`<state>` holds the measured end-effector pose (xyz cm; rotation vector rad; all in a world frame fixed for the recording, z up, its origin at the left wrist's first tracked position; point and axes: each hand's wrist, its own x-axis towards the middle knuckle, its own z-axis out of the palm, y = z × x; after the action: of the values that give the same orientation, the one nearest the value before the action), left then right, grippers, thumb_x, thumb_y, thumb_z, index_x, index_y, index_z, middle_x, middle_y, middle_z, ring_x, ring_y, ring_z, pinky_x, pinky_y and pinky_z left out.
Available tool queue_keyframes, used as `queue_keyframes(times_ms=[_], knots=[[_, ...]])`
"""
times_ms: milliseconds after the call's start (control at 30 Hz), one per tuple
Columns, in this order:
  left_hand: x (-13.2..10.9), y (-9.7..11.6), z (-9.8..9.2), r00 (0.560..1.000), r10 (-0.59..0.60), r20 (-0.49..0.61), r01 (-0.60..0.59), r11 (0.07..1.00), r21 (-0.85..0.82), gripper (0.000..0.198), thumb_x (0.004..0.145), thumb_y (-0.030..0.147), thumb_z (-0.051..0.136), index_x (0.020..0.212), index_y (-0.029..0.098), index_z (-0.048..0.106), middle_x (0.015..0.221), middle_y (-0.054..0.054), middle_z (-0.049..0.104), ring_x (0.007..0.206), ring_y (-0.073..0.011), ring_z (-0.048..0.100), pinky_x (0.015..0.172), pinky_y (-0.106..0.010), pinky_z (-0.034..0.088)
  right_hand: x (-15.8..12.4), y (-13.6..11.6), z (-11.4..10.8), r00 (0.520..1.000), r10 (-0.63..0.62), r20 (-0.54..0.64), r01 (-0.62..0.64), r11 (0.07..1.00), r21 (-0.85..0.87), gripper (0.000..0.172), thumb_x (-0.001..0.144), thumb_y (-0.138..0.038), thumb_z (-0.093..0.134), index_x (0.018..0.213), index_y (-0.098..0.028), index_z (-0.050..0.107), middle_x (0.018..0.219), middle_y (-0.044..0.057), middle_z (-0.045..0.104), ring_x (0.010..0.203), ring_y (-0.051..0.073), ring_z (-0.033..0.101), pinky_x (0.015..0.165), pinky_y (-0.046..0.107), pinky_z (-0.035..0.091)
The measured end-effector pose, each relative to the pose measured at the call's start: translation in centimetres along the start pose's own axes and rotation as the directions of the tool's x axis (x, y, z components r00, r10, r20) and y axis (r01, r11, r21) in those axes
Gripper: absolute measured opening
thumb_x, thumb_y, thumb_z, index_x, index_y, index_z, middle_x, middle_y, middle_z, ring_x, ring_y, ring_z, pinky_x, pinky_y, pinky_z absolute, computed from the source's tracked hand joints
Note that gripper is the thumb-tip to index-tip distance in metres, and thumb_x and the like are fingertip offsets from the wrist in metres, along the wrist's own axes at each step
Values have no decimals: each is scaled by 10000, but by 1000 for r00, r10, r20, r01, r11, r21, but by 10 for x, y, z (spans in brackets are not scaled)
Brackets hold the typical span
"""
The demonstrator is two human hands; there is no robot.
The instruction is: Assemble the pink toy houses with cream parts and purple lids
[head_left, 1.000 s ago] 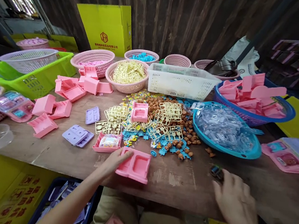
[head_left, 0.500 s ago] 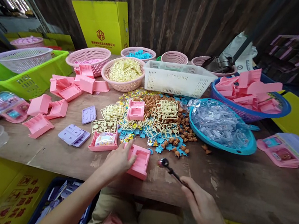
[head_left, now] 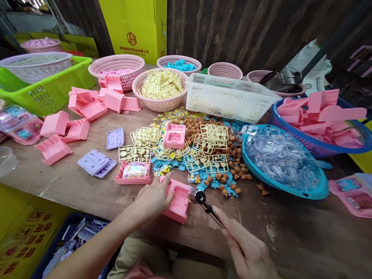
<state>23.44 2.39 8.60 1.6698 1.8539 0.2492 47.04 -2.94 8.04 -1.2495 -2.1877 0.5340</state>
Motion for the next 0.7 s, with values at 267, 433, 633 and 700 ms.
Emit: queue_keyframes(times_ms=[267,433,633,700], knots=[[0,0,1,1000,13,-16,-13,1000,-10,515,817,355,436,1298,173,450,1206,-237,538,1035,-405,568,915,-521,360,-8,3,1,996,1,92,2,999,-40,456,903,-147,360,1329,-287,442,1238,17,599,1098,174,588,868,294,535],[1,0,0,999,23,23,-24,997,73,603,782,319,471,1355,158,374,1232,-251,521,1078,-413,549,914,-517,371,12,9,8,995,97,-31,-99,993,-63,421,914,-194,366,1320,-257,460,1193,42,634,1062,192,616,830,290,549],[-3,-7,4,993,117,-29,-117,993,10,572,753,277,490,1304,138,431,1221,-231,543,1069,-397,562,898,-506,400,12,22,3,980,178,-91,-187,978,-94,390,928,-291,346,1244,-186,550,1190,59,636,1070,188,612,844,273,533],[-10,-17,9,981,172,-92,-179,982,-67,533,748,266,510,1268,162,451,1214,-190,556,1062,-360,572,904,-477,419,-4,41,-10,960,205,-190,-240,953,-187,392,926,-332,352,1230,-203,561,1140,53,665,1004,194,643,764,262,550]])
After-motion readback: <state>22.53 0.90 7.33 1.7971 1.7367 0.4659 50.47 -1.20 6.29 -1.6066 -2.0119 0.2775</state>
